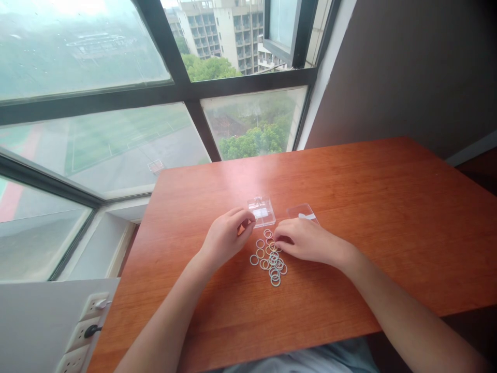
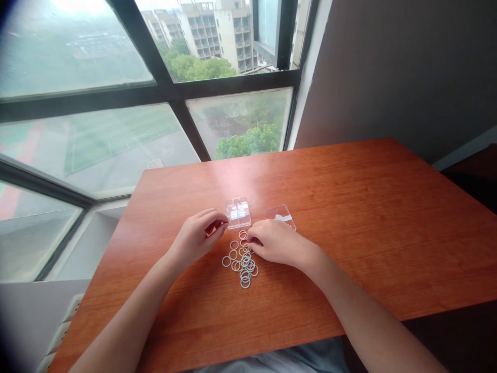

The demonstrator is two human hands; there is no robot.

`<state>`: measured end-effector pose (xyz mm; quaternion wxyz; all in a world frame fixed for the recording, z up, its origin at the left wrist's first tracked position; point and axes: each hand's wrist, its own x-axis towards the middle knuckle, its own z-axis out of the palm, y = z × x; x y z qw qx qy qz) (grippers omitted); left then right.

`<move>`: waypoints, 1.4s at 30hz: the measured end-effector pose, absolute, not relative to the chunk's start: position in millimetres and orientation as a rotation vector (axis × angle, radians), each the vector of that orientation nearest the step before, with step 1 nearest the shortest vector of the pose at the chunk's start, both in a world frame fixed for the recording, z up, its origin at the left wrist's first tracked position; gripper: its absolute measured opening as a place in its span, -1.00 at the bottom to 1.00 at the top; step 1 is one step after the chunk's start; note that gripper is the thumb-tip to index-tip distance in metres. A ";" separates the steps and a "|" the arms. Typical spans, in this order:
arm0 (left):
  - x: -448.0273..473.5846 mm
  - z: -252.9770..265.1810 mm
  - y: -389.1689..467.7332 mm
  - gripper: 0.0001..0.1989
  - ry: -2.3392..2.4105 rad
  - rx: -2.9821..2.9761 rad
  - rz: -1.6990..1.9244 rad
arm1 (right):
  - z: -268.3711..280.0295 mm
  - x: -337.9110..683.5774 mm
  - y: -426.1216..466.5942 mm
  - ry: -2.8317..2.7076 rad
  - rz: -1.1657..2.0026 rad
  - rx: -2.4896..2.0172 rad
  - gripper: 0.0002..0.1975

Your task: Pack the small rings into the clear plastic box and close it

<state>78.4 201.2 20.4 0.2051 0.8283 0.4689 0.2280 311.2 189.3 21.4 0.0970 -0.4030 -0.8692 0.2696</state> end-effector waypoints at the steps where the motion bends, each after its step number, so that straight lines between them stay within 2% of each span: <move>1: 79.1 18.0 201.4 -0.91 1.330 2.316 0.640 | 20.8 310.8 189.2 -2.570 0.795 -1.203 -0.85; 10: 79.6 17.5 201.4 -0.87 1.290 2.320 0.647 | 20.8 308.3 187.0 -2.519 0.830 -1.271 -0.87; 19: 81.3 23.7 195.4 -0.89 1.041 2.327 0.349 | 19.9 300.1 184.7 -2.480 0.790 -1.371 -0.89; 25: 83.1 26.9 194.1 -0.87 1.064 2.227 0.409 | 24.4 299.9 185.6 -2.322 0.860 -1.296 -0.89; 30: 90.3 29.3 191.3 -0.83 1.057 2.095 0.554 | 25.2 297.2 185.7 -2.120 0.774 -1.260 -0.92; 42: 81.8 19.0 201.6 -0.91 1.348 2.217 0.759 | 22.1 303.1 191.3 -2.129 0.707 -1.279 -0.93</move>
